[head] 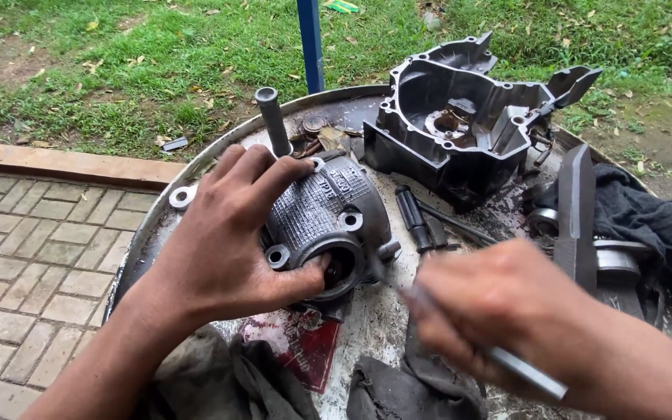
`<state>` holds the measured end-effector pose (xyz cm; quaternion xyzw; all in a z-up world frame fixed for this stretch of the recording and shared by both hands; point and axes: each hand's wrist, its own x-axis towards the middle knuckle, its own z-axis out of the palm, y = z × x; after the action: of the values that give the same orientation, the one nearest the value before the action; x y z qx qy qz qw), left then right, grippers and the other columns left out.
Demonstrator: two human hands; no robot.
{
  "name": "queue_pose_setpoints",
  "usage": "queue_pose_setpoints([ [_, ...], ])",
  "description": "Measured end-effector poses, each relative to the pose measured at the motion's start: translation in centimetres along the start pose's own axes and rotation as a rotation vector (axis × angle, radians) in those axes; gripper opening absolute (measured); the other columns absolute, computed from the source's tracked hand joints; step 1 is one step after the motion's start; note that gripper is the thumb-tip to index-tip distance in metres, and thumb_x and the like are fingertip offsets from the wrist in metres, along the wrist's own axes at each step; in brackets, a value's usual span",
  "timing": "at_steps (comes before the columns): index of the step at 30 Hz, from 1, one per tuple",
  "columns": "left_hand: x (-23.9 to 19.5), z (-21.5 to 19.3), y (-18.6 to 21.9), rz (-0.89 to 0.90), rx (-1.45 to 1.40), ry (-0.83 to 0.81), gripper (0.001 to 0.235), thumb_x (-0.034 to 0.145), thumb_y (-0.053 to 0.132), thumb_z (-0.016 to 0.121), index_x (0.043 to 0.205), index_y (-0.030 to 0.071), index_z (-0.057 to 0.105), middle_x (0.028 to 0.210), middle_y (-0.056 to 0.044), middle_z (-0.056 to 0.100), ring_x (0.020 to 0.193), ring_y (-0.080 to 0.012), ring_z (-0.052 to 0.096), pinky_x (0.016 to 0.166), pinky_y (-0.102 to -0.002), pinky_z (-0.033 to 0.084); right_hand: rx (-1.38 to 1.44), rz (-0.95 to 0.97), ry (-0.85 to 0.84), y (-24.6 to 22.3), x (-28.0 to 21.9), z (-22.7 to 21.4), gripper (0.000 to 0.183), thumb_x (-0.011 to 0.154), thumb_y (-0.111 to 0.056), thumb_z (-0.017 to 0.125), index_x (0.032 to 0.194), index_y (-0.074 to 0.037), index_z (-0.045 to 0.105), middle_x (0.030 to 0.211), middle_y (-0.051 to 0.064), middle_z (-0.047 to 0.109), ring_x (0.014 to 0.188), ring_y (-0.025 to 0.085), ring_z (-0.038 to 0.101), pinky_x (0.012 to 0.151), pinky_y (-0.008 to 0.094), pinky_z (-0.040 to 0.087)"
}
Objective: The person cleans a disassembled engine casing using a small metal file and a wire brush. They scrape and scrub the exterior surfaces and crevices of the part while holding it over a metal tray containing other engine components.
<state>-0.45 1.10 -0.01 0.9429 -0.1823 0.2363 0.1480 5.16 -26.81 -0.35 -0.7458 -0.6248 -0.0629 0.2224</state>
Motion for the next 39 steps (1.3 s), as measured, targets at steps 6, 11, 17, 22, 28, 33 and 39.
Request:
queue_pose_setpoints([
  [6,-0.1,0.1,-0.1,0.012,0.007,0.006,0.074,0.068,0.057,0.073,0.121,0.008,0.057,0.101,-0.012,0.054,0.097,-0.0272,0.048,0.082,-0.047,0.047,-0.217,-0.023,0.234,-0.7,1.2,-1.0,0.033,0.101,-0.009,0.050,0.068,-0.007,0.046,0.057,0.004,0.041,0.038,0.021,0.036,0.037,0.039,0.033],
  [11,-0.1,0.1,-0.3,0.003,0.011,0.007,0.076,0.069,0.061,0.071,0.123,0.009,0.056,0.103,-0.011,0.055,0.098,-0.0268,0.048,0.081,-0.047,0.047,-0.010,-0.044,0.059,-0.1,0.9,-0.6,0.032,0.103,-0.016,0.047,0.071,-0.013,0.052,0.058,-0.003,0.051,0.038,0.014,0.046,0.036,0.035,0.041],
  [17,-0.1,0.3,0.0,-0.001,0.011,-0.007,0.075,0.071,0.062,0.070,0.122,0.009,0.055,0.102,-0.011,0.055,0.098,-0.0264,0.047,0.081,-0.047,0.048,-0.009,0.000,0.050,-0.1,0.2,-0.4,0.027,0.099,-0.014,0.049,0.072,-0.016,0.055,0.059,-0.005,0.053,0.040,0.013,0.049,0.036,0.031,0.044],
  [22,0.0,0.2,0.1,-0.019,0.019,-0.014,0.078,0.067,0.058,0.072,0.125,0.009,0.055,0.103,-0.011,0.055,0.099,-0.0255,0.046,0.081,-0.046,0.048,-0.223,-0.050,0.237,-0.1,0.6,-1.0,0.032,0.102,-0.009,0.050,0.070,-0.008,0.045,0.059,0.003,0.042,0.039,0.019,0.035,0.037,0.038,0.036],
  [28,-0.1,0.2,0.2,-0.014,0.001,-0.001,0.077,0.068,0.058,0.072,0.125,0.008,0.056,0.105,-0.011,0.056,0.099,-0.0263,0.048,0.081,-0.047,0.048,-0.192,-0.009,0.168,0.1,0.3,-0.9,0.029,0.102,-0.010,0.051,0.073,-0.009,0.053,0.059,0.000,0.050,0.036,0.016,0.044,0.033,0.036,0.041],
  [33,0.0,-0.1,0.4,0.013,-0.012,0.068,0.071,0.075,0.057,0.072,0.122,0.006,0.058,0.105,-0.013,0.057,0.099,-0.0299,0.051,0.086,-0.048,0.045,-0.036,0.035,0.047,0.2,0.5,-1.5,0.032,0.103,-0.022,0.051,0.073,-0.012,0.053,0.058,-0.001,0.051,0.038,0.019,0.047,0.039,0.039,0.041],
  [39,0.2,-0.2,0.7,-0.005,-0.028,0.091,0.073,0.080,0.060,0.071,0.124,0.004,0.059,0.101,-0.014,0.058,0.096,-0.0293,0.051,0.084,-0.046,0.045,0.019,-0.005,0.053,0.6,0.4,-0.8,0.031,0.103,-0.023,0.052,0.073,-0.013,0.052,0.060,-0.004,0.051,0.042,0.014,0.049,0.038,0.035,0.041],
])
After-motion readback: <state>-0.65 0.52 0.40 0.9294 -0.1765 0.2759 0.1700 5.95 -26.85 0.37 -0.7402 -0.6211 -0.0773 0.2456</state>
